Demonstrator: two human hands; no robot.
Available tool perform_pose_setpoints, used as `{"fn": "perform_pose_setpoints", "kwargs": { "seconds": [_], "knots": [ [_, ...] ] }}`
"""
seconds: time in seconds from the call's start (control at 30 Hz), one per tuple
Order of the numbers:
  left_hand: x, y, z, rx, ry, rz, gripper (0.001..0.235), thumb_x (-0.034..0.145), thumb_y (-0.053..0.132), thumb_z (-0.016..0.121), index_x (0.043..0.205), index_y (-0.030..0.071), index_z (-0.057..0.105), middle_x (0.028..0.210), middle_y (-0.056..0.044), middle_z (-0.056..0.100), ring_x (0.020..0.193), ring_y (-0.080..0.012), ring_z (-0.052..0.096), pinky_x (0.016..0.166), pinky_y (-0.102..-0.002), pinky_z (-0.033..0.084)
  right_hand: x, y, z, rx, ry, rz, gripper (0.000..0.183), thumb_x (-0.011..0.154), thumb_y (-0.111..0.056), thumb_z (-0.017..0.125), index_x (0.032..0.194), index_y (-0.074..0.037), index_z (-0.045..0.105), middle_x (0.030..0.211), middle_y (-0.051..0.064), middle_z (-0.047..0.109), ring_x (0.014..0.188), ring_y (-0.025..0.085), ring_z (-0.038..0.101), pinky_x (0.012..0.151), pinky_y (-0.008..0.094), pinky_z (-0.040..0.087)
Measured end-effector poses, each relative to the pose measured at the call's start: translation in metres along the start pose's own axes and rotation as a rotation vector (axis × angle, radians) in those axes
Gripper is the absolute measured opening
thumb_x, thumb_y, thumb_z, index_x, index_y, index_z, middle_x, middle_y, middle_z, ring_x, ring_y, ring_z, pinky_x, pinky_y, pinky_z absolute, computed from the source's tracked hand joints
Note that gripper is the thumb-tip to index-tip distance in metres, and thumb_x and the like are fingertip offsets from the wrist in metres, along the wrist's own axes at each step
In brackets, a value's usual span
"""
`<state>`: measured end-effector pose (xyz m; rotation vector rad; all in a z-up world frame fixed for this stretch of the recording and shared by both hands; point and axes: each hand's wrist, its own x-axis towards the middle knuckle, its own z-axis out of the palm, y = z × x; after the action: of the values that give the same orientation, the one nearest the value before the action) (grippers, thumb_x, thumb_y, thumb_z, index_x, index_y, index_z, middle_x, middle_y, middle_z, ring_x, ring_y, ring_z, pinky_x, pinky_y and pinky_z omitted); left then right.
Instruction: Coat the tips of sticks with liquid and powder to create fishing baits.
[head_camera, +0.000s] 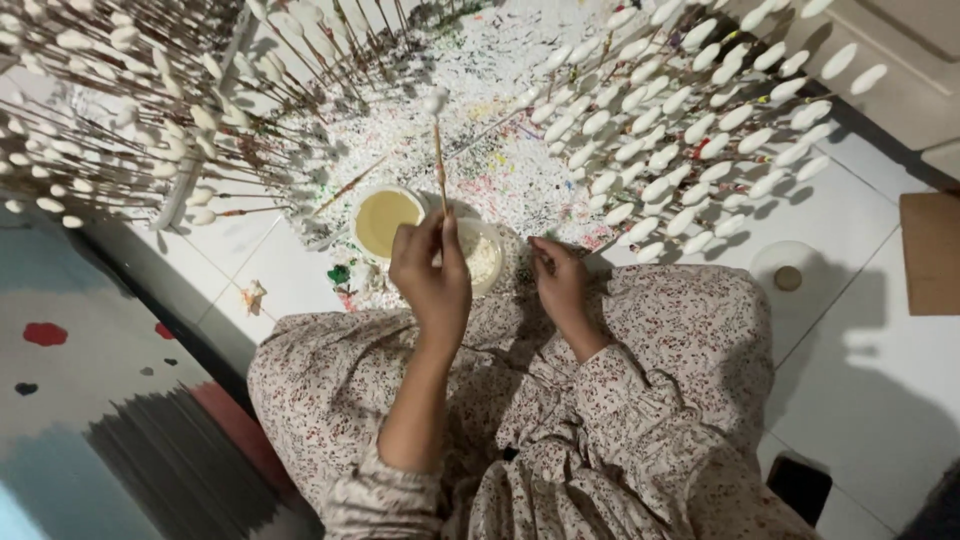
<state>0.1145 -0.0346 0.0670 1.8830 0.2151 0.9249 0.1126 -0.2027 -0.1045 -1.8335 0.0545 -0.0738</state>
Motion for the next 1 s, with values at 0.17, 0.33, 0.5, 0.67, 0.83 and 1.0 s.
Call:
{"fn": "perform_pose_setpoints", "kwargs": {
  "seconds": [0.17, 0.33, 0.5, 0.67, 0.83, 1.0],
  "knots": [
    [0.029, -0.008, 0.051, 0.031, 0.085, 0.076, 0.011, 0.092, -0.003, 0.077, 0.103, -0.003, 0.077, 0.082, -0.018, 0.07, 0.07, -0.0308, 0.074, 0.055, -0.032, 0.06, 0.002, -0.023, -0.005, 0.015, -0.025, 0.086, 0.025, 0.104, -0.005, 0.063, 0.125, 0.003, 0.073, 0.114, 0.026, 0.072, 0.108, 0.044, 0.068, 0.089, 0.054, 0.057],
    [0.045, -0.038, 0.091, 0.03, 0.023, 0.054, 0.012, 0.095, 0.005, 0.076, 0.105, -0.002, 0.077, 0.092, -0.022, 0.076, 0.08, -0.0366, 0.076, 0.06, -0.036, 0.064, 0.007, -0.026, -0.005, -0.005, -0.037, 0.133, 0.025, 0.105, -0.013, 0.064, 0.125, -0.001, 0.074, 0.118, 0.021, 0.073, 0.113, 0.039, 0.068, 0.093, 0.05, 0.058],
    [0.058, -0.076, 0.122, 0.064, -0.063, 0.035, 0.01, 0.096, 0.003, 0.071, 0.105, 0.0, 0.075, 0.09, -0.019, 0.077, 0.081, -0.0347, 0.077, 0.062, -0.037, 0.064, 0.009, -0.026, -0.004, 0.059, -0.033, 0.027, 0.026, 0.106, -0.006, 0.06, 0.129, 0.001, 0.071, 0.116, 0.027, 0.07, 0.113, 0.05, 0.064, 0.094, 0.06, 0.056],
    [0.059, -0.098, 0.143, 0.146, -0.11, 0.028, 0.01, 0.097, 0.003, 0.069, 0.105, 0.001, 0.074, 0.086, -0.017, 0.076, 0.078, -0.0316, 0.077, 0.061, -0.035, 0.062, 0.014, -0.019, -0.003, 0.032, -0.03, 0.067, 0.026, 0.103, -0.008, 0.063, 0.126, -0.005, 0.074, 0.116, 0.023, 0.072, 0.114, 0.045, 0.066, 0.095, 0.056, 0.056],
    [0.057, -0.119, 0.157, 0.22, -0.118, 0.106, 0.012, 0.092, 0.002, 0.071, 0.103, 0.005, 0.073, 0.083, -0.016, 0.075, 0.079, -0.0359, 0.074, 0.063, -0.043, 0.059, 0.013, -0.017, -0.001, 0.072, -0.034, 0.096, 0.027, 0.105, -0.007, 0.06, 0.129, -0.002, 0.071, 0.117, 0.025, 0.07, 0.116, 0.047, 0.064, 0.096, 0.06, 0.054],
    [0.056, -0.131, 0.164, 0.274, -0.149, 0.048, 0.01, 0.094, 0.007, 0.07, 0.103, 0.011, 0.072, 0.086, -0.011, 0.078, 0.085, -0.0313, 0.076, 0.07, -0.042, 0.06, 0.016, -0.035, -0.004, 0.077, -0.097, 0.128, 0.029, 0.107, -0.008, 0.056, 0.133, 0.002, 0.066, 0.12, 0.027, 0.067, 0.117, 0.048, 0.064, 0.097, 0.062, 0.055]
  ]
}}
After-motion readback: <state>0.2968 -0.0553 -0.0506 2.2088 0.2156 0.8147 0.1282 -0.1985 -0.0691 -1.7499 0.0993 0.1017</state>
